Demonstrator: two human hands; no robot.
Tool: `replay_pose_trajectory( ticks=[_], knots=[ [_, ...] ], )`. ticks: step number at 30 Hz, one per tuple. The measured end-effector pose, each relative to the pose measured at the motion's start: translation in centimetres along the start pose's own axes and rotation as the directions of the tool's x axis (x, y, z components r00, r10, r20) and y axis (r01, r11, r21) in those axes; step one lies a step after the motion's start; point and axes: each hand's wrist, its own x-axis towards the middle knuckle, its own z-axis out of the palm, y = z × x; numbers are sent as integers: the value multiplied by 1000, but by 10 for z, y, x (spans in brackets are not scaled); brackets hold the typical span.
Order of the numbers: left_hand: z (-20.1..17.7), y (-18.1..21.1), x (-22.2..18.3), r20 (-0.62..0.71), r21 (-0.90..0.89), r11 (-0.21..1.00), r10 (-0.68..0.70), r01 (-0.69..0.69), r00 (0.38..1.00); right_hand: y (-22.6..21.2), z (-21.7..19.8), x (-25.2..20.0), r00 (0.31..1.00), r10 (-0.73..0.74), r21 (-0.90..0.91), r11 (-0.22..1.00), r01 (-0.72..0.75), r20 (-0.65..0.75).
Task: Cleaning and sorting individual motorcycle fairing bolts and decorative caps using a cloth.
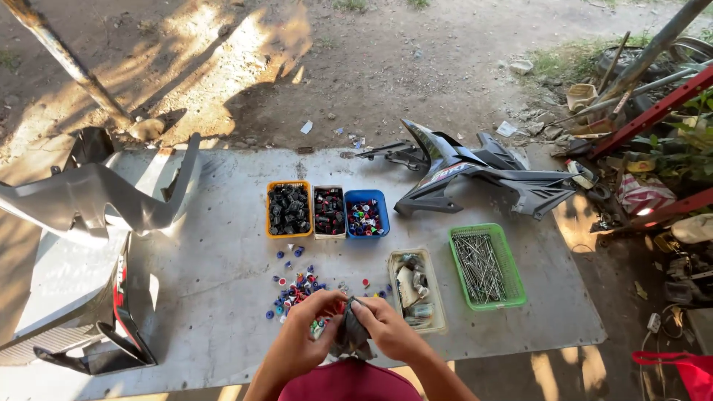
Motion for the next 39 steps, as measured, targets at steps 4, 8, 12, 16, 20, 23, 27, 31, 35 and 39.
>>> replay_pose_trajectory(
  ticks=[4,8,12,16,20,23,27,31,35,39],
  knots=[
    [7,-27,-3,16,-309,938,-157,154,987,-4,16,-3,986,-121,-221,971,93,-115],
    [-8,-32,-2,-154,-227,971,-117,80,981,-1,8,1,881,-298,-363,918,159,-368],
    [-21,-19,3,-166,142,990,45,-21,985,-38,-7,-1,861,-405,-479,847,228,-307],
    [-7,-15,13,-19,326,942,89,-78,996,-47,-1,8,905,-422,-528,781,332,-56],
    [23,-58,17,129,726,651,190,-223,973,-16,2,16,923,-383,-759,588,280,43],
    [33,-86,18,207,833,483,178,-268,962,10,5,16,968,-248,-775,619,129,-37],
    [31,-114,18,241,839,485,75,-247,968,47,5,26,975,-25,-717,682,-144,-220],
    [25,-99,19,155,651,756,-41,-71,987,81,-16,30,902,61,-715,587,-380,-428],
    [30,-127,40,-55,430,896,-102,116,993,93,-33,24,936,-34,-19,999,29,-350],
    [46,-206,72,-198,247,847,-431,470,880,203,-40,15,821,255,624,767,149,-511]
  ],
)
